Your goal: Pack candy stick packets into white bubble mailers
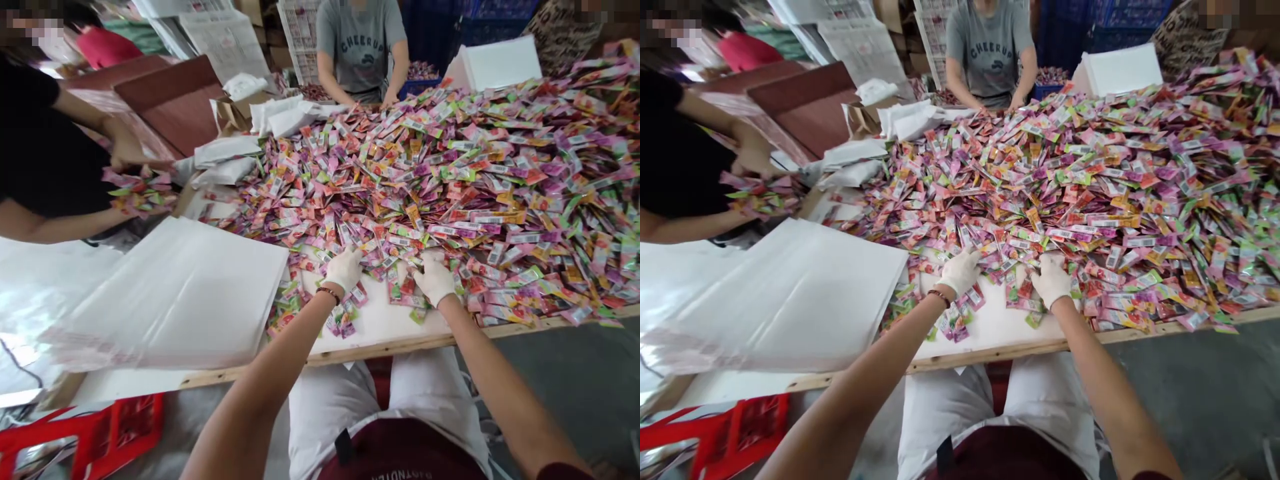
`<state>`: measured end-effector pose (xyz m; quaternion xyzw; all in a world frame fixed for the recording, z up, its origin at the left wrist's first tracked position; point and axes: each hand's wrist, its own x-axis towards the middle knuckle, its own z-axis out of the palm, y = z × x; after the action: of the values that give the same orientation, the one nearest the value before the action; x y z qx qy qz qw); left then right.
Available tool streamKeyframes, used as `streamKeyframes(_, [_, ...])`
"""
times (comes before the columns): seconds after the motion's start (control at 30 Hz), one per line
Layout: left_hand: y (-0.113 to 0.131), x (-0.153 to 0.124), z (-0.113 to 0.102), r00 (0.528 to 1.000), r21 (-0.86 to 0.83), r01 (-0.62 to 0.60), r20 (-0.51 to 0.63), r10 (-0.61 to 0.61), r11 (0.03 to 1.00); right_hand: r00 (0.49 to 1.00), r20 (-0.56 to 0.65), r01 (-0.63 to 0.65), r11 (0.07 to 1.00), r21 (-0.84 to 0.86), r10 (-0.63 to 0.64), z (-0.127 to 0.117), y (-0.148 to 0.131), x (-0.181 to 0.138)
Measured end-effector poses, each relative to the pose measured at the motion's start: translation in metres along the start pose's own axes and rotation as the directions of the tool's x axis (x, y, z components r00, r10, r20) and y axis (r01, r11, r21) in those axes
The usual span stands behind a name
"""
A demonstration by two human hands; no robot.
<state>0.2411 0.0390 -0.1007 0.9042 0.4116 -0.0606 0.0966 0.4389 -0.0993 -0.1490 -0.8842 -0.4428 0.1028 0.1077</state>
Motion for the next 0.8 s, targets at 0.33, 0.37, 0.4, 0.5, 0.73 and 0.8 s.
streamKeyframes(0.33, [-0.020, -0.032, 0.026, 0.998, 0.012, 0.042, -0.037, -0.041, 0.999, 0.983, -0.073, 0.170, 0.985, 0.033, -0.167, 0.019, 0.017, -0.019])
streamKeyframes(0.37, [-0.022, -0.036, 0.024, 0.998, 0.013, 0.044, -0.051, -0.044, 0.999, 0.980, -0.101, 0.180, 0.982, 0.065, -0.173, 0.020, 0.018, -0.018])
streamKeyframes(0.4, [-0.025, -0.039, 0.022, 0.996, 0.017, 0.046, -0.077, -0.045, 0.999, 0.973, -0.139, 0.198, 0.974, 0.109, -0.182, 0.020, 0.020, -0.017])
streamKeyframes(0.5, [-0.038, -0.051, 0.014, 0.979, -0.005, 0.036, -0.199, -0.036, 0.999, 0.928, -0.311, 0.291, 0.921, 0.259, -0.206, 0.018, 0.026, -0.014])
streamKeyframes(0.73, [-0.077, -0.068, 0.002, 0.986, -0.213, 0.013, -0.159, -0.048, 0.977, 0.919, -0.322, 0.338, 0.874, 0.349, -0.227, 0.006, 0.027, -0.013])
streamKeyframes(0.8, [-0.087, -0.069, 0.004, 0.991, -0.228, 0.019, -0.126, -0.049, 0.973, 0.929, -0.273, 0.347, 0.842, 0.413, -0.249, 0.007, 0.023, -0.010])
